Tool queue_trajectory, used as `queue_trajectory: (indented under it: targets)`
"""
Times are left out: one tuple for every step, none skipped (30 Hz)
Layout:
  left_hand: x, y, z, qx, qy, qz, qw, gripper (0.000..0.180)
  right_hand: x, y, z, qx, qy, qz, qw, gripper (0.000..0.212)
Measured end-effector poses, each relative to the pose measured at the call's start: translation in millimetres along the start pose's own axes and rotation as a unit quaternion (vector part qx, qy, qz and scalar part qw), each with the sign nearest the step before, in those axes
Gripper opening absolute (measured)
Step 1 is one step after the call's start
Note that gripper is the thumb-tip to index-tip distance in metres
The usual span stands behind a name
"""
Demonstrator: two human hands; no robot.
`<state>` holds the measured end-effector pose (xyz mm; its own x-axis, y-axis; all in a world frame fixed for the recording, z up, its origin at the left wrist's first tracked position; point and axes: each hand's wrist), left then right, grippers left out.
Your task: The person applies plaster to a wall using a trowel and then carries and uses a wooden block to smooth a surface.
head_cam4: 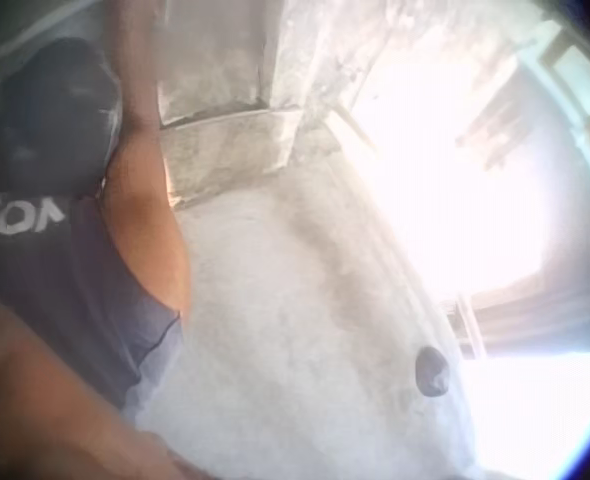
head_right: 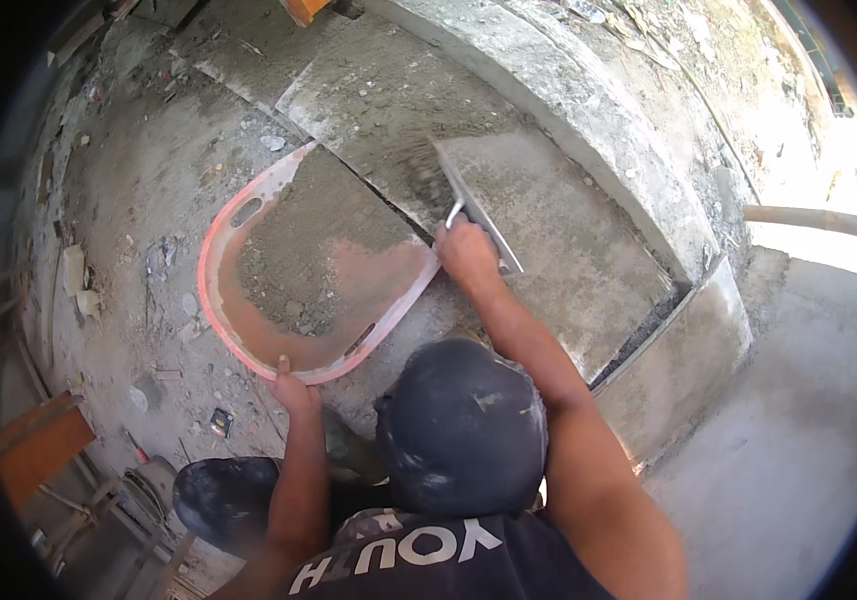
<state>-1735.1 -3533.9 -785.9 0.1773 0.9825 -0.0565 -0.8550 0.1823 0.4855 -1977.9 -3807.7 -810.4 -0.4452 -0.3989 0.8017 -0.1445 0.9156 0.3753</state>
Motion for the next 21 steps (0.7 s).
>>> queue_trajectory:
  targets:
    - [-6, -7, 7, -0.024, -0.006, -0.008, 1.0, 0.051, 1, 1, -4, 0.02, 0.014, 0.003, 1.0, 0.047]
    - [-10, -13, 12, -0.047, -0.01, -0.014, 0.999, 0.049, 3, 2, -6, 0.042, 0.03, 0.005, 0.999, 0.047]
    - [4, -37, 20, 0.034, 0.027, -0.075, 0.996, 0.048, 6, 1, -14, 0.071, 0.042, 0.006, 0.997, 0.047]
    - [30, -76, 36, 0.107, 0.065, -0.133, 0.983, 0.048, 13, -5, -24, 0.074, 0.026, 0.035, 0.996, 0.049]
    - [48, -99, 47, 0.183, 0.101, -0.192, 0.959, 0.047, 25, -15, -24, 0.072, 0.012, 0.064, 0.995, 0.05]
    - [50, -107, 53, 0.186, 0.053, -0.18, 0.964, 0.048, 43, -31, -21, 0.054, 0.032, 0.097, 0.993, 0.048]
    - [48, -114, 58, 0.189, 0.004, -0.168, 0.967, 0.049, 62, -50, -17, 0.033, 0.052, 0.13, 0.99, 0.046]
    - [48, -117, 60, 0.196, -0.048, -0.158, 0.966, 0.05, 78, -72, -8, 0.03, 0.08, 0.128, 0.988, 0.047]
    - [37, -110, 56, 0.157, -0.051, -0.155, 0.974, 0.052, 95, -95, 4, 0.02, 0.114, 0.133, 0.984, 0.047]
    - [20, -94, 52, 0.119, -0.051, -0.155, 0.979, 0.054, 101, -115, 17, 0.016, 0.116, 0.12, 0.986, 0.047]
    - [13, -81, 49, 0.081, -0.055, -0.15, 0.984, 0.057, 94, -132, 32, 0.012, 0.114, 0.1, 0.988, 0.047]
    - [13, -76, 47, 0.067, -0.042, -0.139, 0.987, 0.057, 88, -138, 30, 0.016, 0.107, 0.078, 0.991, 0.048]
    - [13, -72, 45, 0.055, -0.029, -0.13, 0.99, 0.058, 72, -138, 27, 0.011, 0.09, 0.055, 0.994, 0.048]
    - [16, -70, 46, 0.038, -0.017, -0.112, 0.993, 0.059, 57, -128, 15, 0.034, 0.11, 0.035, 0.993, 0.047]
    - [22, -73, 50, 0.053, -0.029, -0.117, 0.991, 0.062, 45, -111, 8, 0.076, 0.103, 0.007, 0.992, 0.047]
    - [26, -78, 55, 0.07, -0.04, -0.123, 0.989, 0.065, 43, -97, 3, 0.116, 0.096, -0.02, 0.988, 0.048]
    - [27, -82, 61, 0.084, -0.048, -0.131, 0.987, 0.067, 46, -89, -1, 0.12, 0.123, -0.026, 0.985, 0.049]
    - [17, -80, 64, 0.079, -0.042, -0.13, 0.987, 0.067, 54, -86, -5, 0.122, 0.151, -0.025, 0.981, 0.05]
    - [8, -75, 66, 0.074, -0.037, -0.127, 0.988, 0.066, 62, -88, -10, 0.124, 0.179, -0.025, 0.976, 0.05]
    - [1, -71, 69, 0.068, -0.033, -0.124, 0.989, 0.066, 79, -103, -12, 0.079, 0.145, 0.025, 0.986, 0.051]
    - [3, -74, 66, 0.072, -0.042, -0.122, 0.989, 0.066, 99, -126, -9, 0.034, 0.111, 0.07, 0.991, 0.051]
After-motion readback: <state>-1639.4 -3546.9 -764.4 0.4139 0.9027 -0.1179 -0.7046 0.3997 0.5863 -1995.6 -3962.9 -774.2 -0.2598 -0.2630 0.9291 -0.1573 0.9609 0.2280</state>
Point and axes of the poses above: each hand's wrist, its own y-axis away from the middle knuckle, its own x-axis out of the back of the hand, z = x × y, and after that the axes turned 1 degree about -y, right-handed
